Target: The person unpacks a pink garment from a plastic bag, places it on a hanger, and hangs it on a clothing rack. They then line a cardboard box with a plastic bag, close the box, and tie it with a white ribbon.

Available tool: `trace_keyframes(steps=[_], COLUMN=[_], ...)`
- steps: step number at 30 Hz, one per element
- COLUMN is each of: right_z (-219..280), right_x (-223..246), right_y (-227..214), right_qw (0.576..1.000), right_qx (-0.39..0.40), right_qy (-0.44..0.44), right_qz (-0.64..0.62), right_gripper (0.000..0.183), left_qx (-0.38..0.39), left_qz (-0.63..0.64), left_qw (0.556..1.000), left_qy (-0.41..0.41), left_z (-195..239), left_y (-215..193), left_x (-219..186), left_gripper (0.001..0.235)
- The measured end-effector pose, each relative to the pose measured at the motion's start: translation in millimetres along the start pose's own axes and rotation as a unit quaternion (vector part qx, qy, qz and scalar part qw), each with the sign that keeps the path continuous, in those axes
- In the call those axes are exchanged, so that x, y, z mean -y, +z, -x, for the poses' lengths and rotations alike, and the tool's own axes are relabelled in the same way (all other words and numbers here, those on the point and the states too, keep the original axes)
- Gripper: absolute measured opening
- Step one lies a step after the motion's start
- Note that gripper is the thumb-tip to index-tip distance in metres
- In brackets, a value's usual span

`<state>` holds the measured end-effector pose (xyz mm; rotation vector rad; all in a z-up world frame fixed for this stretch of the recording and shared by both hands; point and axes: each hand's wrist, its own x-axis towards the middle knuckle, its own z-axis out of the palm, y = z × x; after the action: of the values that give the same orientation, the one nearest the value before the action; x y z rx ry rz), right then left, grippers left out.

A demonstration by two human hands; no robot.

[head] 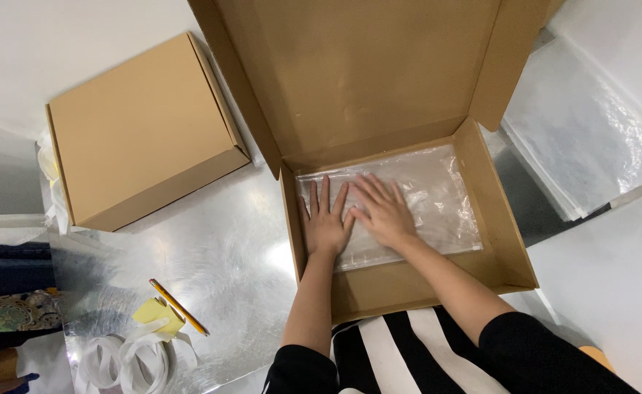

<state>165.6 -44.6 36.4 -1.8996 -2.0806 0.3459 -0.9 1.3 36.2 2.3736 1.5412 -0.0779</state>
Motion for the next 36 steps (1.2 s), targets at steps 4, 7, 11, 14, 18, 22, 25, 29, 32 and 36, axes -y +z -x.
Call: trace_keyframes(steps=[4,7,11,14,18,22,25,29,32,36], right_z=[14,20,31,42,47,40,27,13,8,11], right_x=[-39,-55,-77,-90,-98,-97,-82,-28,-4,8], right_y=[-23,-32,-30,-40,-44,-30,-26,-64,-66,-30], right_qw=[0.996,0.992,0.988,0.983,0.977,0.973,0.965,0.971,0.98,0.988], right_qx=[-0.013,0.004,0.019,0.009,0.017,0.016,0.041,0.061,0.077,0.066], right_qy=[0.059,0.098,0.139,0.162,0.18,0.201,0.235,0.227,0.157,0.075], right_qz=[0.07,0.082,0.071,0.092,0.112,0.116,0.11,-0.041,-0.092,-0.115], right_gripper=[0.06,0.061,0.061,0.062,0.064,0.061,0.065,0.067,0.057,0.054], left_qx=[0.013,-0.004,-0.036,-0.042,-0.044,-0.071,-0.097,-0.112,-0.081,-0.104], left_qz=[-0.009,0.001,0.019,0.024,0.026,0.009,-0.008,0.006,0.051,0.032], left_qw=[1.0,1.0,0.999,0.999,0.999,0.997,0.99,0.978,0.982,0.978], left_qy=[-0.008,-0.007,0.001,0.002,0.002,0.038,0.098,0.178,0.165,0.18], left_z=[-2,-3,-3,-3,-2,-7,-5,0,15,13], left_y=[-2,1,8,9,12,26,30,44,49,78], left_x=[-2,0,4,4,4,-2,-18,-43,-51,-39], left_gripper=[0.063,0.062,0.061,0.06,0.06,0.056,0.05,0.046,0.055,0.06])
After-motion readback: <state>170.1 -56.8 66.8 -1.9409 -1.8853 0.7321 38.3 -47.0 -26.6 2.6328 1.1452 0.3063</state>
